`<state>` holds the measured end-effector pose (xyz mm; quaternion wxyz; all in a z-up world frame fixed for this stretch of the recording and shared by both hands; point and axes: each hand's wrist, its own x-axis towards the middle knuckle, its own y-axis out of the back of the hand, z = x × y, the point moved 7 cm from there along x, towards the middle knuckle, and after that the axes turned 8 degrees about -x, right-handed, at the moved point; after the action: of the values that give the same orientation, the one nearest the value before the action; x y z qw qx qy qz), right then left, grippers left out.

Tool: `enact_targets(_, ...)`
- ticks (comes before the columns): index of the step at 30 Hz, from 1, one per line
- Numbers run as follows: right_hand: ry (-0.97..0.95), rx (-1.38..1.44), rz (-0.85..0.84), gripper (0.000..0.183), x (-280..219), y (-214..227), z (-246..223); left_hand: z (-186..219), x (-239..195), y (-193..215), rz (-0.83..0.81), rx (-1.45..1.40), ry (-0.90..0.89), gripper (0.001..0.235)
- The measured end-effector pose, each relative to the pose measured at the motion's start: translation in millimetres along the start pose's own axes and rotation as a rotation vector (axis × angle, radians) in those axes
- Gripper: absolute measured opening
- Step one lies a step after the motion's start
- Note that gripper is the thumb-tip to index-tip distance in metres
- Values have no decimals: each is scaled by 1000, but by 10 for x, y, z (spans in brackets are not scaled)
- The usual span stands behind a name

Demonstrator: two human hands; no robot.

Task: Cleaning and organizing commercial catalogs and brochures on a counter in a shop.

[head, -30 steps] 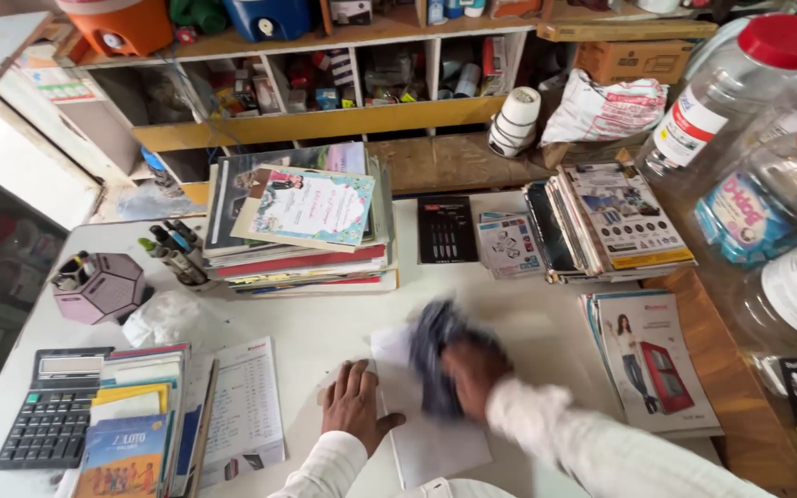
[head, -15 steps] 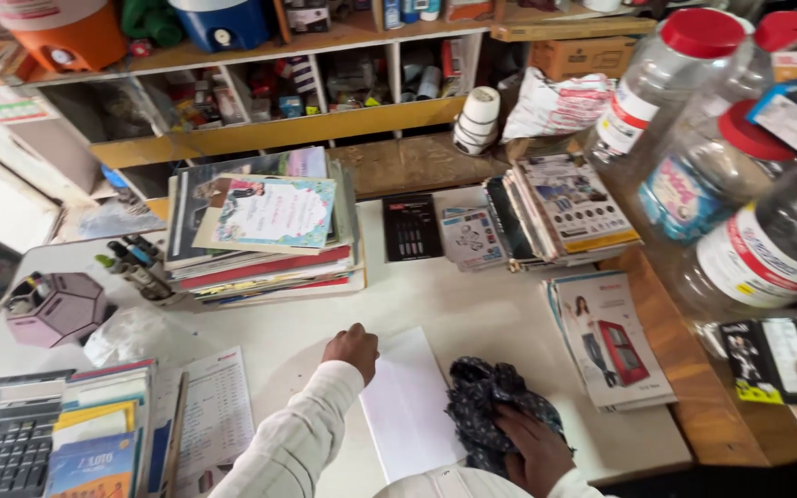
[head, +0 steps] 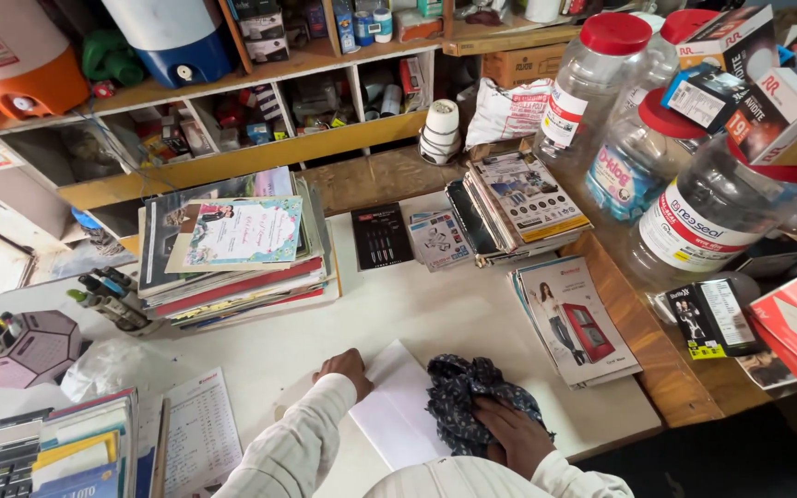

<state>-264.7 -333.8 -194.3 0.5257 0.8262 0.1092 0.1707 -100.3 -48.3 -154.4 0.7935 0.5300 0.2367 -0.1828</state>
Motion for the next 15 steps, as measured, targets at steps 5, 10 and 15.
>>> enact_targets(5, -24, 13, 0, 61, 5, 56, -46, -147, 159, -262, 82, 53, -139, 30)
enact_targets(10, -55, 8, 3, 59, -24, 164, -112, -56, 8, -171, 221, 16, -269, 23)
enact_targets(15, -105, 4, -15, 57, -28, 187, -119, -108, 107, -151, 167, -62, -143, 46)
